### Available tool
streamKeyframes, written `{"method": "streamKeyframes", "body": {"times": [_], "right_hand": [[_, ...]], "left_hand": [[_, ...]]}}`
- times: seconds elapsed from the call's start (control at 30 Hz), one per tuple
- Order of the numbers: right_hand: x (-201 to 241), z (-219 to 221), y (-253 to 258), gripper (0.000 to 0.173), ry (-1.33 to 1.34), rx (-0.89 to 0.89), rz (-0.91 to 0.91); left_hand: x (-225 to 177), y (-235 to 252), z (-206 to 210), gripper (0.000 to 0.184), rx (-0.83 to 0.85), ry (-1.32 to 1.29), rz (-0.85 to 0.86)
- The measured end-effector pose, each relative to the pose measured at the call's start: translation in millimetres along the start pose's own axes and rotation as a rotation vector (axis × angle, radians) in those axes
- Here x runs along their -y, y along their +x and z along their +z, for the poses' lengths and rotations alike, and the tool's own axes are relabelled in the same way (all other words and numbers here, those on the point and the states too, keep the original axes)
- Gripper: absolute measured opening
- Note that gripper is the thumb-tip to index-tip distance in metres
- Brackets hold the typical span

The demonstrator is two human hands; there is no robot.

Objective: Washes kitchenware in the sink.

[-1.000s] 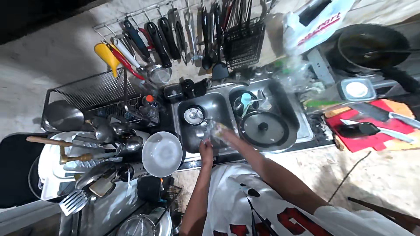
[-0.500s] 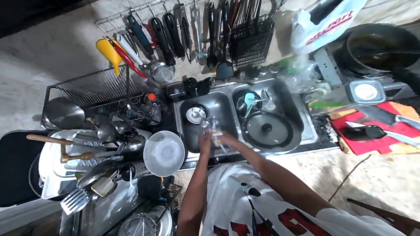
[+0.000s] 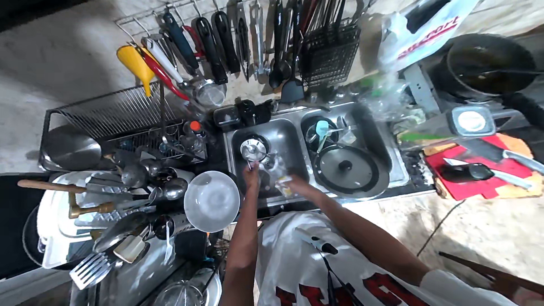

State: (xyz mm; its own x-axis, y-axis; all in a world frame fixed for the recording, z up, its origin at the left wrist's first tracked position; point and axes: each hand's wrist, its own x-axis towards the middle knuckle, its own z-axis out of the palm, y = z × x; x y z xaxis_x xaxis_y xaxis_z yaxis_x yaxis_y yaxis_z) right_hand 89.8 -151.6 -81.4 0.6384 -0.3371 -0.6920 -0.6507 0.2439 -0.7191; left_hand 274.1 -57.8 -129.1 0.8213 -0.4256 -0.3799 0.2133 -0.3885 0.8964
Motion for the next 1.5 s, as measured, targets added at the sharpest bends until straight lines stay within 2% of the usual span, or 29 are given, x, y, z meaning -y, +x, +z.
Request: {"method": "streamKeyframes", "body": {"times": [0.13,0.23,0.43,0.6,0.7,0.87,1.03,1.1,1.2,1.3,1.4,1.5], "right_hand": [[13.5,1.2,22.2,0.038,0.063,-0.066,0.061],[30.6,1.3,53.5,0.045,-0.023,-0.095,0.109],[55.9,10.9,114.5,0.057,-0.210,-0.012,0.115],[51.9,9.5,136.5,0.052,-0.632,-0.020,-0.024],[48.0,4.2,129.1,0.050,-0.780,-0.136,-0.025],[43.3,-11.0,126.9,0.058,-0.546,-0.248,-0.024],[35.4,-19.8,114.4,0.055,-0.310,-0.455,-0.043],[28.4,-16.2,98.8,0.054,-0.122,-0.360,-0.061],[21.4,-1.4,71.8,0.050,0.327,-0.090,-0.120],[21.0,15.6,59.4,0.043,0.533,-0.016,-0.141],[24.8,20.2,55.8,0.034,0.426,-0.124,-0.124],[26.2,1.1,57.3,0.040,0.006,-0.109,-0.120]], "left_hand": [[12.7,-2.0,-0.8,0.036,-0.029,-0.008,-0.125],[20.7,-15.2,-5.0,0.031,-0.027,-0.142,-0.194],[27.1,-44.8,-18.0,0.029,0.041,-0.315,-0.339],[28.1,-53.7,-20.5,0.031,0.094,-0.350,-0.347],[28.5,-54.7,-16.5,0.030,0.103,-0.374,-0.342],[27.7,-51.5,-9.5,0.029,0.127,-0.400,-0.339],[18.2,-51.7,-7.4,0.028,0.174,-0.359,-0.321],[17.2,-53.5,-8.0,0.029,0.215,-0.318,-0.294],[13.4,-57.5,-6.2,0.029,0.321,-0.247,-0.240],[10.7,-66.3,-1.5,0.027,0.416,-0.197,-0.210],[8.9,-73.9,1.5,0.026,0.420,-0.030,-0.171],[14.0,-65.9,-13.9,0.031,0.484,0.318,-0.007]]}}
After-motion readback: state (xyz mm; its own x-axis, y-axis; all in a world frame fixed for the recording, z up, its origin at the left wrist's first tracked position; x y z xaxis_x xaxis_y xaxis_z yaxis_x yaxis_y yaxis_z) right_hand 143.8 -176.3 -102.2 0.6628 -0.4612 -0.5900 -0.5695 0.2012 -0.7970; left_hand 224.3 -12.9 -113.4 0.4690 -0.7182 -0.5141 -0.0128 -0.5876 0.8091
